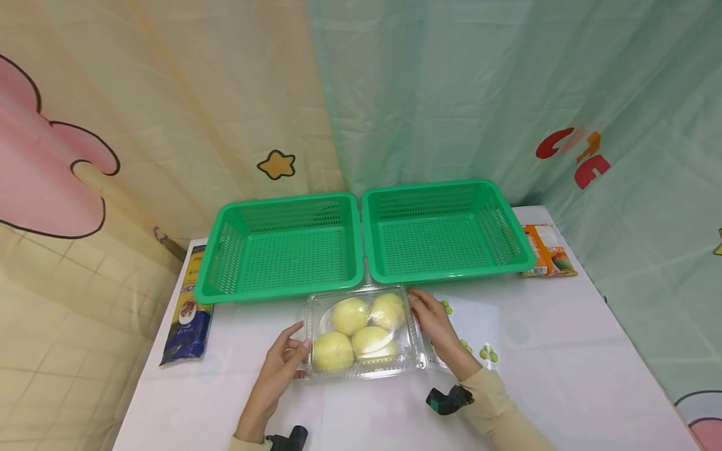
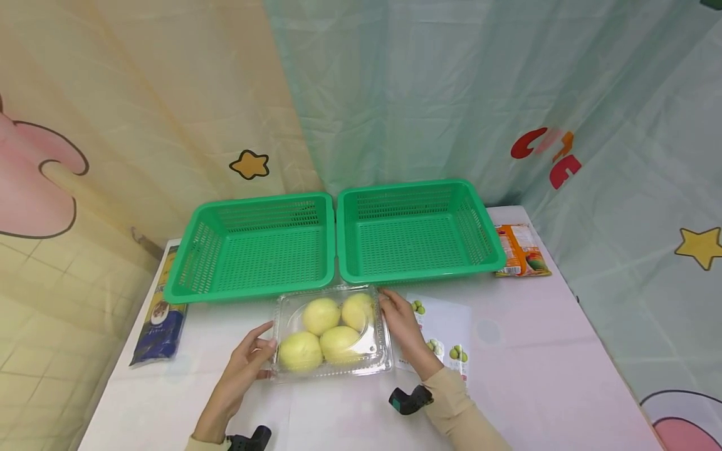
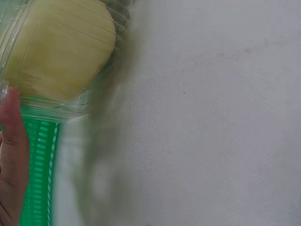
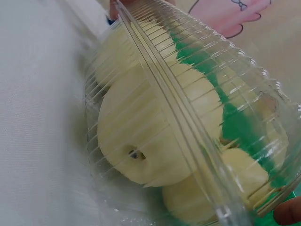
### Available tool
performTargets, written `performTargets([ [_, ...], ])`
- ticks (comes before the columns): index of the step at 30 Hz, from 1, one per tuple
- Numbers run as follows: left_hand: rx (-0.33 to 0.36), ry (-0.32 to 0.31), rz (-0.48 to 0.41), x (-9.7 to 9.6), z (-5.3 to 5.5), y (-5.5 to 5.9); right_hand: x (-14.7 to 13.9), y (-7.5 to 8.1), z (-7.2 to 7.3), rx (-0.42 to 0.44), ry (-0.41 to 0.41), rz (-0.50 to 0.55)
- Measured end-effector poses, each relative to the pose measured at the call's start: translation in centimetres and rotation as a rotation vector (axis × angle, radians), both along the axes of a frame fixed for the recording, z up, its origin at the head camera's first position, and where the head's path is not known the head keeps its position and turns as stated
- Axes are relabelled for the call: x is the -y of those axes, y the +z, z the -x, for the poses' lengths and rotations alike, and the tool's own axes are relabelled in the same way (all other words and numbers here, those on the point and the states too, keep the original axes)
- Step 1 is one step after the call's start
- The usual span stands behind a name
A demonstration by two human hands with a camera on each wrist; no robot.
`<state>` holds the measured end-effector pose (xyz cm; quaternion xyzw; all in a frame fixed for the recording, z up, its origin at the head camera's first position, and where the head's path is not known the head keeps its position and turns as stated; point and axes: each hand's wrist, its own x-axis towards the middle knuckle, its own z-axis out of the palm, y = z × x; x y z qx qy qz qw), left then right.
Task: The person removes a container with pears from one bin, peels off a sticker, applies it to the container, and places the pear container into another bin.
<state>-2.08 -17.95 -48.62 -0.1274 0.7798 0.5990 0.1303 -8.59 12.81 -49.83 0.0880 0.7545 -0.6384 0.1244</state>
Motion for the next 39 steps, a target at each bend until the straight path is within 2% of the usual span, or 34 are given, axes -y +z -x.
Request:
performTargets([
  [32,-0.003,0.004,0.008,-0.23,0.38,0.00,-0.19,-0.17,0.69,0.033,-0.002,-0.022],
  [39,-0.002,0.006,0.018,-0.28,0.37,0.28,-0.23,-0.27,0.76,0.045,-0.016,-0.014],
])
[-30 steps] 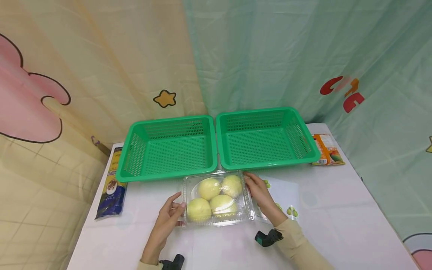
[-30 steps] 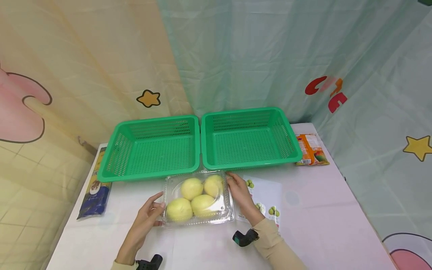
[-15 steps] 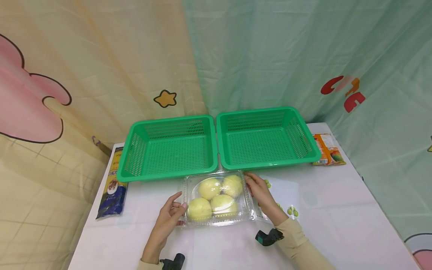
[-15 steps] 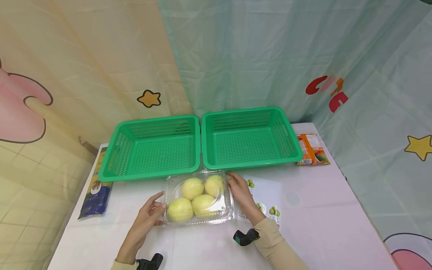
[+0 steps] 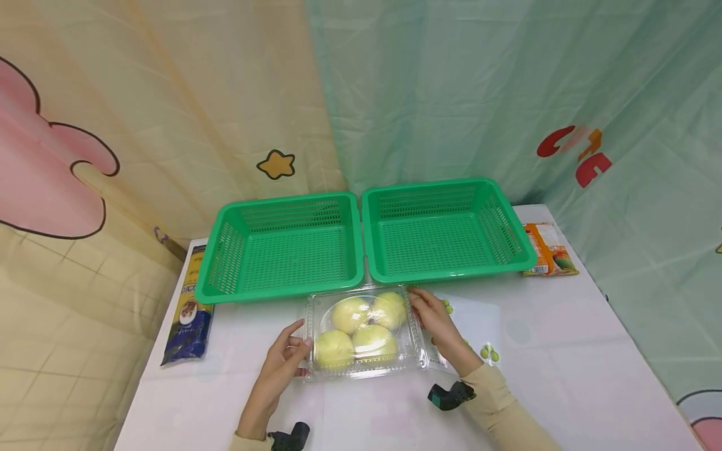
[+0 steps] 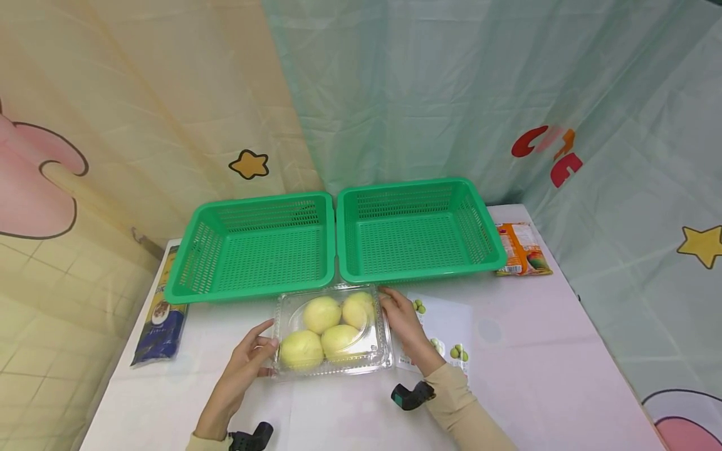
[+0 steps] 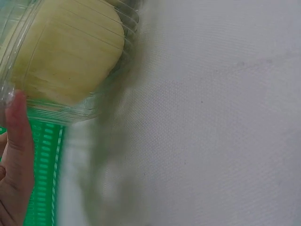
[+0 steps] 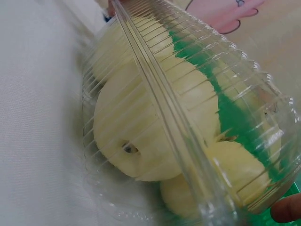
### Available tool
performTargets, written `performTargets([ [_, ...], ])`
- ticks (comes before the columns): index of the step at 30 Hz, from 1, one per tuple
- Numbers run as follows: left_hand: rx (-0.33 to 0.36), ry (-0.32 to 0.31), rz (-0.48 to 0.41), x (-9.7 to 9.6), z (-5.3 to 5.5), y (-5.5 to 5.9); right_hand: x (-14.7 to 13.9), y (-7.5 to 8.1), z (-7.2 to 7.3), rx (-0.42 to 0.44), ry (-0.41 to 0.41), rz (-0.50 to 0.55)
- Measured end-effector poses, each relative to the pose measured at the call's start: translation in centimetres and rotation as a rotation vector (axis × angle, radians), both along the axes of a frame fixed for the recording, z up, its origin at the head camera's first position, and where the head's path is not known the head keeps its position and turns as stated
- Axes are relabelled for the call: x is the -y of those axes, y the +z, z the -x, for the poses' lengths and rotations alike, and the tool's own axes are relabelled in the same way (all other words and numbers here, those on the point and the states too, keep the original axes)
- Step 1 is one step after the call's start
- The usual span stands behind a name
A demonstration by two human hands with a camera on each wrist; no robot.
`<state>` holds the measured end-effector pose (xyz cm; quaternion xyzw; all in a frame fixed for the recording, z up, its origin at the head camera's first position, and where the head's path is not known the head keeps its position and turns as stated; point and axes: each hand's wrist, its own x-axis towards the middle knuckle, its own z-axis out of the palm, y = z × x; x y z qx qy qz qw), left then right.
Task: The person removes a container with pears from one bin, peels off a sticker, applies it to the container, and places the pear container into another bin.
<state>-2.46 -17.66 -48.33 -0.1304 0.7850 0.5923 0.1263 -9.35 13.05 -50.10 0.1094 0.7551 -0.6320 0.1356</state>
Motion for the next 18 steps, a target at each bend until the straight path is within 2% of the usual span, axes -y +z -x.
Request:
performTargets([
  [7,0.006,-0.010,-0.005,0.00,-0.14,0.18,-0.09,-0.05,-0.17,0.011,0.005,0.007],
  [18,0.002,-0.005,0.000,-0.05,0.30,0.08,-0.21,0.24,-0.02,0.009,0.017,0.006],
])
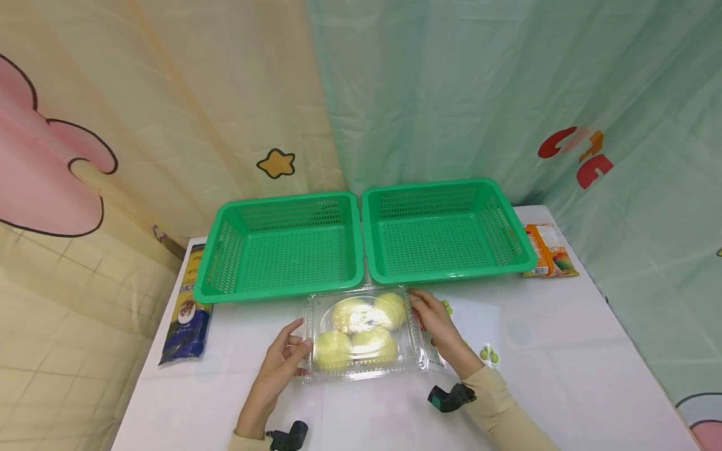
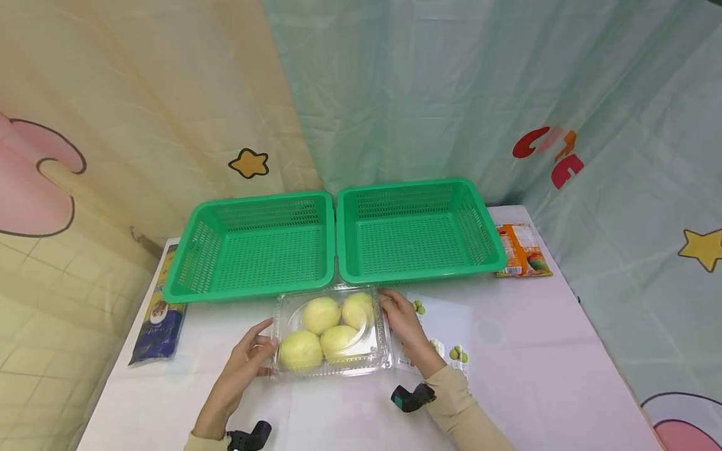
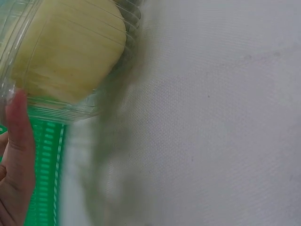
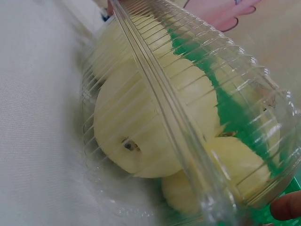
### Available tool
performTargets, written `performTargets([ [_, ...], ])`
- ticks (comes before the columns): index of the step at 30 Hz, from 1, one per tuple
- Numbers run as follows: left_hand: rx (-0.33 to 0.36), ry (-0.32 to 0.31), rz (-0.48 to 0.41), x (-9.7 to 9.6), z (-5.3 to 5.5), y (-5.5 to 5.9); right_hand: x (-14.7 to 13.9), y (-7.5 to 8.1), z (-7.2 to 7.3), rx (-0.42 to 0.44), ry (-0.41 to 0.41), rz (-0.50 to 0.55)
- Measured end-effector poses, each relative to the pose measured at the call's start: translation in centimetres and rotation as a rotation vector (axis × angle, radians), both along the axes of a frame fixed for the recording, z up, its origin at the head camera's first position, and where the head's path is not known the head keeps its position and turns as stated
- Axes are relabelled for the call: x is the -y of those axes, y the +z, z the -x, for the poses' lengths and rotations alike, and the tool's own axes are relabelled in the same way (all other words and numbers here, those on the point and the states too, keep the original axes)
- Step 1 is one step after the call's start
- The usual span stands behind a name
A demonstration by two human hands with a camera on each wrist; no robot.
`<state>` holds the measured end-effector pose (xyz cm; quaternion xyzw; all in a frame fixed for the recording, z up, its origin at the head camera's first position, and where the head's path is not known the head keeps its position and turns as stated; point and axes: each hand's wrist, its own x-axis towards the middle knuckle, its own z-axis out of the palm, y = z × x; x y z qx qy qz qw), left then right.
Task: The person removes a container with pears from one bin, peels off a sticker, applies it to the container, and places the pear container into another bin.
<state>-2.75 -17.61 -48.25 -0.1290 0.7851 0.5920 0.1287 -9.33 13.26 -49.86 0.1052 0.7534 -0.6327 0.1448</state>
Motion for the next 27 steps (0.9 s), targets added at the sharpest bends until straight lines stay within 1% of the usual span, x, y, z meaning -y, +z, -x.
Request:
performTargets([
  [6,-0.001,-0.001,0.006,0.0,-0.1,0.1,-0.1,-0.1,0.1,0.009,-0.006,0.025],
  [13,0.009,0.006,0.027,0.0,-0.2,0.1,-0.3,-0.3,0.0,-0.001,0.018,0.018],
  [20,0.005,0.006,0.023,0.1,-0.2,-0.1,-0.7,-0.4,0.0,-0.001,0.048,0.021],
  [27,0.004,0.004,0.011,0.1,-0.2,-0.3,-1.1,-0.7,0.1,0.035,0.061,0.053],
])
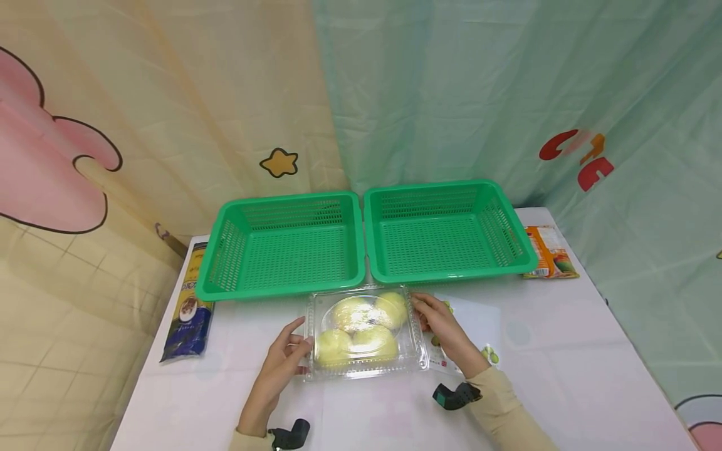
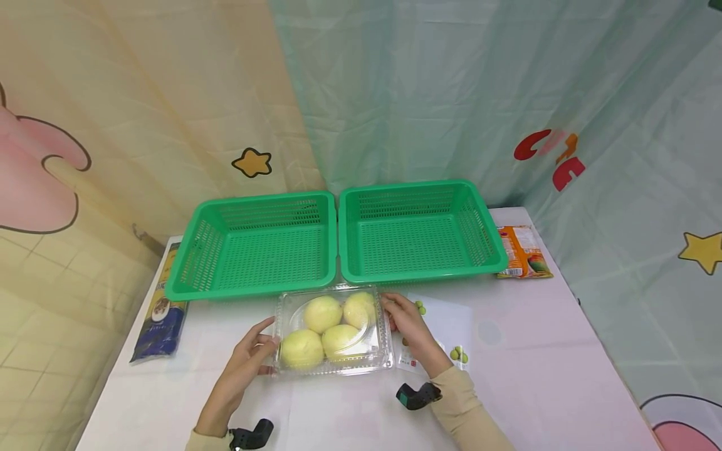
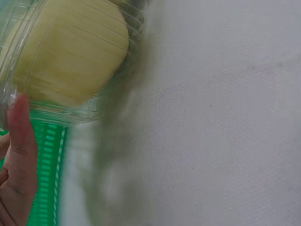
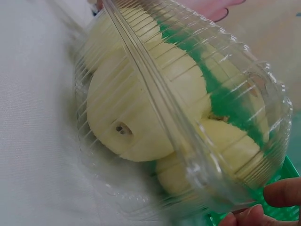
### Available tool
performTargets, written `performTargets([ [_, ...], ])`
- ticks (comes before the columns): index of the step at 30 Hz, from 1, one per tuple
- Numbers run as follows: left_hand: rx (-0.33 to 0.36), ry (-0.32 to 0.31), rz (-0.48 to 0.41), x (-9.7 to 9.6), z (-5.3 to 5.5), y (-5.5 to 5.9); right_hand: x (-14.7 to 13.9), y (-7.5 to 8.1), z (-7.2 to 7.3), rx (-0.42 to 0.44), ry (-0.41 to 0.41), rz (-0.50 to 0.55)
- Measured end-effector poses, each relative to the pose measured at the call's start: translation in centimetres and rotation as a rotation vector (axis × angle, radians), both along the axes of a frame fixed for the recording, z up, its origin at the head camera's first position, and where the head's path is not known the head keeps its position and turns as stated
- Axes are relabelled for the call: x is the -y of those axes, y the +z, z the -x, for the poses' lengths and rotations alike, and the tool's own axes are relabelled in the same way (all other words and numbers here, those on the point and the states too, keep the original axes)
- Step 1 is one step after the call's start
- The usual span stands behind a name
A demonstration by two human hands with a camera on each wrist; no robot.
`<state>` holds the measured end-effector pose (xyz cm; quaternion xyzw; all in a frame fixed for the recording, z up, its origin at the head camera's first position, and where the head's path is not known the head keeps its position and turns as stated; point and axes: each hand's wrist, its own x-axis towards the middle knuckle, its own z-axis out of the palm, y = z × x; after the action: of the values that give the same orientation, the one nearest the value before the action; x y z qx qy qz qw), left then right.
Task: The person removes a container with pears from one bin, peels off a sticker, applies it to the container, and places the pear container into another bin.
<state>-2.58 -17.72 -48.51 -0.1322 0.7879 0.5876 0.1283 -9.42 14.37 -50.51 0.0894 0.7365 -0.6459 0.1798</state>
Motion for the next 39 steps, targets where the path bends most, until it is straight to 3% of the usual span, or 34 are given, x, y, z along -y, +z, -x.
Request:
performTargets([
  [21,0.005,-0.001,0.016,0.0,0.1,0.0,-1.6,0.0,0.4,-0.002,0.041,0.013],
  [39,-0.003,-0.002,-0.004,-0.1,0.0,0.3,-6.1,0.7,1.3,0.002,-0.047,-0.018],
])
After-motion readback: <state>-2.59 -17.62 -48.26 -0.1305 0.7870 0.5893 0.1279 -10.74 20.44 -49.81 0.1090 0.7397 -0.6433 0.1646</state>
